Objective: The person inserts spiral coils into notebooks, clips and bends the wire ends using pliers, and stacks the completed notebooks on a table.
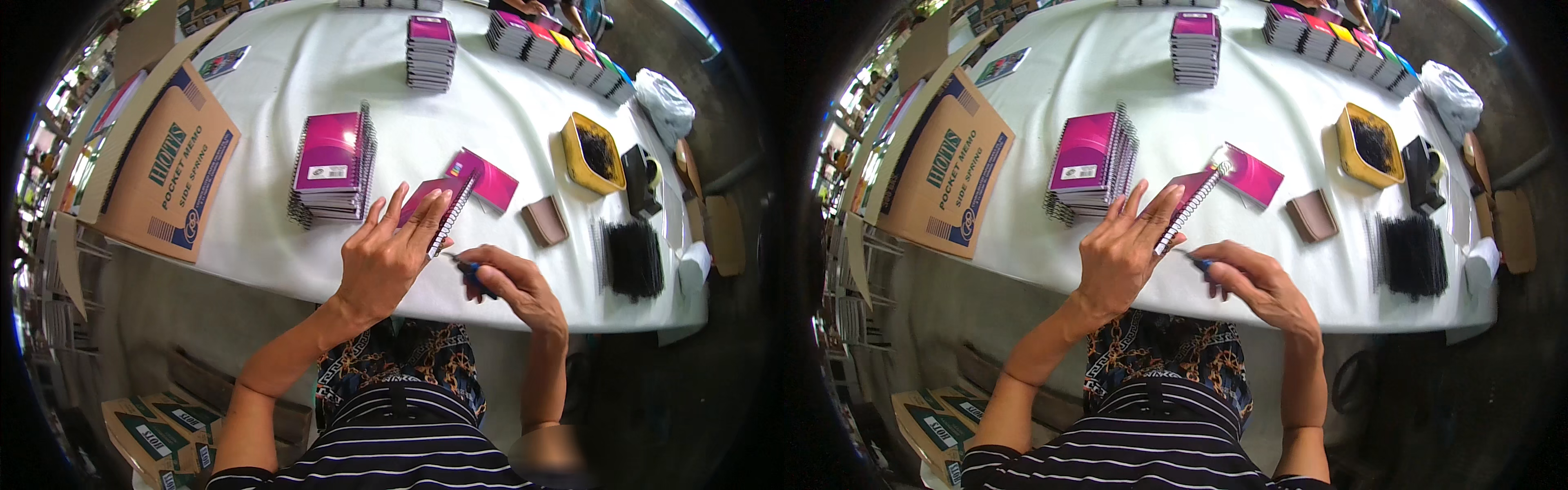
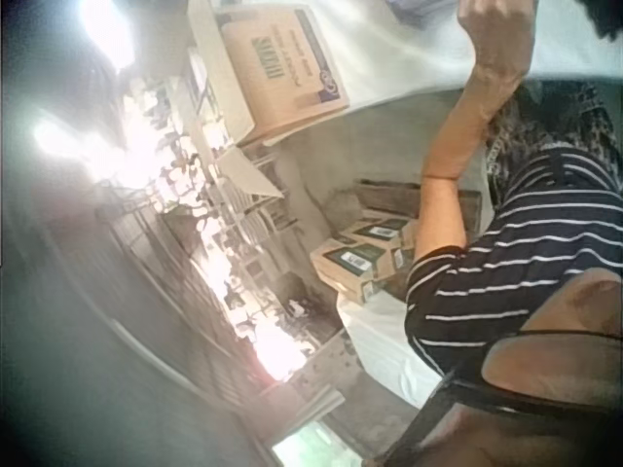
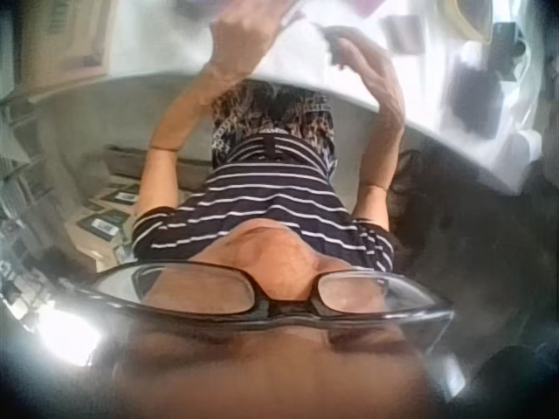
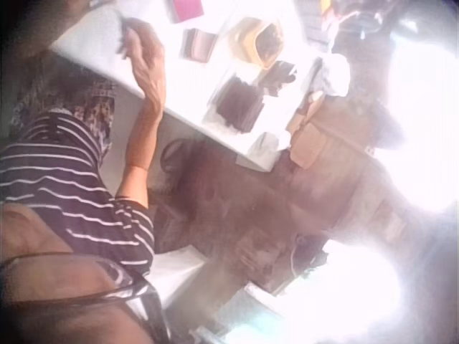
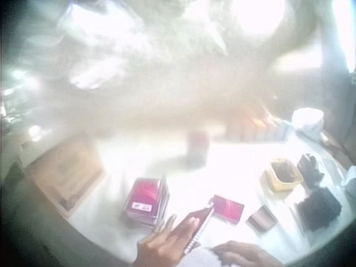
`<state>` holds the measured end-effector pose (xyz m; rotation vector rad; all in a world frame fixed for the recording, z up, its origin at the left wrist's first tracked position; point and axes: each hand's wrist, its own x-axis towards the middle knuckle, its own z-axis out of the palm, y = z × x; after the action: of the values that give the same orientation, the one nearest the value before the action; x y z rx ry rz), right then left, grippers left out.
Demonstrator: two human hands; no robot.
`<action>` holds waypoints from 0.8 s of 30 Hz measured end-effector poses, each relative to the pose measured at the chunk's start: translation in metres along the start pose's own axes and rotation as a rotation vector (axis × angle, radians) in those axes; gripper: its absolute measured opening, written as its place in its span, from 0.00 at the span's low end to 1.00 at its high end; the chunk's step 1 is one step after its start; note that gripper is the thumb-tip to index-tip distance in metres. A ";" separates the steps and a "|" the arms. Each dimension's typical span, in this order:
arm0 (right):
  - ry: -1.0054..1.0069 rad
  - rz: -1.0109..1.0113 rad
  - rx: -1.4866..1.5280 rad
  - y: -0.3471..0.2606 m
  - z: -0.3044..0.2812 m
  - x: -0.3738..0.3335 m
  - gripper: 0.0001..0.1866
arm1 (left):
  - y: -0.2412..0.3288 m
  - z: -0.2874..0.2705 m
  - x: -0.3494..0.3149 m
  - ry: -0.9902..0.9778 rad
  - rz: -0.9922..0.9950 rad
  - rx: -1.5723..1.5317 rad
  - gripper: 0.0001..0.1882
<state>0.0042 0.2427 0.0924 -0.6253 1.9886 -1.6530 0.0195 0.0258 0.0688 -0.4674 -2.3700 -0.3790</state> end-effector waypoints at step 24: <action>0.115 -0.229 0.424 -0.031 0.064 0.164 0.17 | -0.177 -0.054 0.052 0.174 -0.538 -1.151 0.38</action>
<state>-0.0825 0.0866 0.1014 -0.6226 1.6050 -2.2095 -0.0616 -0.1409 0.1171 -0.2406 -1.8562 -1.9592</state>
